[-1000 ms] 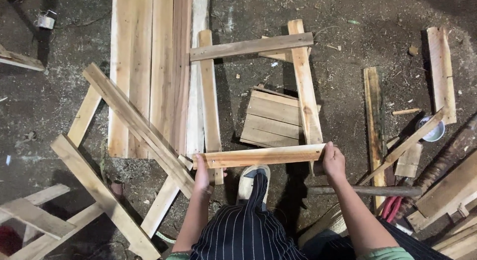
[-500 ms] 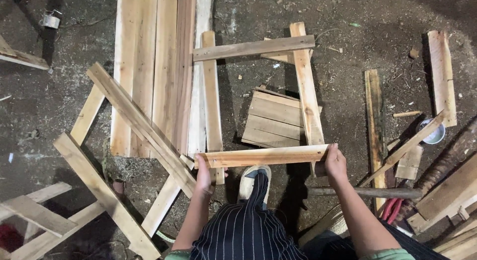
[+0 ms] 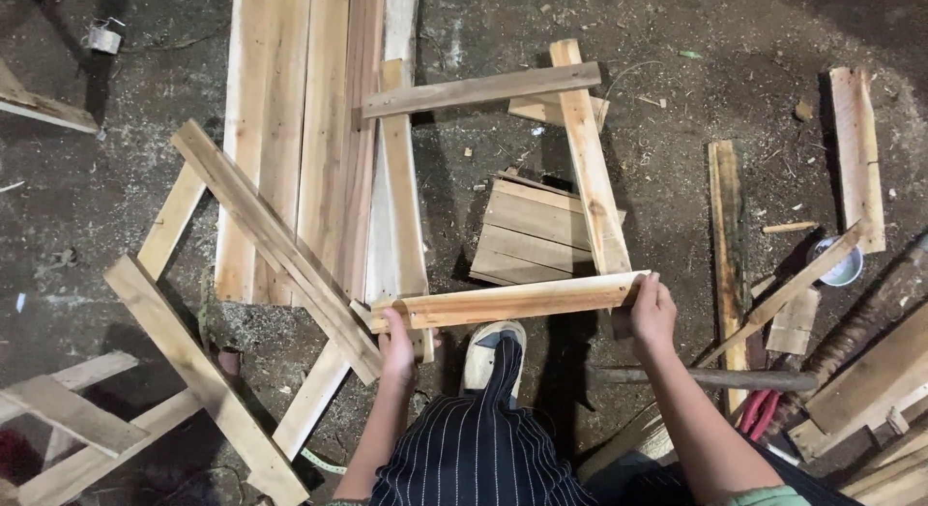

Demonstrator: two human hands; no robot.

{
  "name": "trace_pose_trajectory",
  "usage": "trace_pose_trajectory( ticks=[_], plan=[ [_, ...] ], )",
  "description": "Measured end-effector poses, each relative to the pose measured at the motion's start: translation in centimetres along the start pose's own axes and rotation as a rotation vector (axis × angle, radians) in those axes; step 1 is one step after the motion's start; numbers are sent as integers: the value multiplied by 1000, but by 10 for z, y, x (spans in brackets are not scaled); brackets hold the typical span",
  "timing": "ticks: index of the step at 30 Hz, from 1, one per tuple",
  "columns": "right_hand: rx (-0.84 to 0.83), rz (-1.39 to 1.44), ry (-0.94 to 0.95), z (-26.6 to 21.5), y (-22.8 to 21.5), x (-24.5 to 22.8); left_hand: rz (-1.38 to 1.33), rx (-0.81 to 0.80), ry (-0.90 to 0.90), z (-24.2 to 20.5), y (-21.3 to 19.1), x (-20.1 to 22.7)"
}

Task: Assembling a wooden frame by aligning slats and using a hammer and pliers to fasten them.

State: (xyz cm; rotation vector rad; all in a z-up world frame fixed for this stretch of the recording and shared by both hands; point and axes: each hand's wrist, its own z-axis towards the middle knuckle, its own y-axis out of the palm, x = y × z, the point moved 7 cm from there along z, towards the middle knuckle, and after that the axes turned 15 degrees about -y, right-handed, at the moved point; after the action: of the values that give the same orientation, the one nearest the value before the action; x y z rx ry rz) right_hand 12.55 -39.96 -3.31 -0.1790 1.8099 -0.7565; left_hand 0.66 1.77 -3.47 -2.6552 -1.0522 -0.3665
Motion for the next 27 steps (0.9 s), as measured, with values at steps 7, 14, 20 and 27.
trace_pose_trajectory(
  ticks=[7, 14, 20, 27],
  plan=[
    [-56, 84, -29, 2, 13, -27, 352, 127, -23, -134, 27, 64],
    [-46, 140, -10, 33, 17, -13, 75, -252, 272, -16, 32, 51],
    [-89, 133, -20, 39, 26, -49, -23, -33, 106, -78, 50, 83],
    [-95, 129, -40, 52, 36, -39, -45, -91, 153, 16, 32, 66]
  ],
)
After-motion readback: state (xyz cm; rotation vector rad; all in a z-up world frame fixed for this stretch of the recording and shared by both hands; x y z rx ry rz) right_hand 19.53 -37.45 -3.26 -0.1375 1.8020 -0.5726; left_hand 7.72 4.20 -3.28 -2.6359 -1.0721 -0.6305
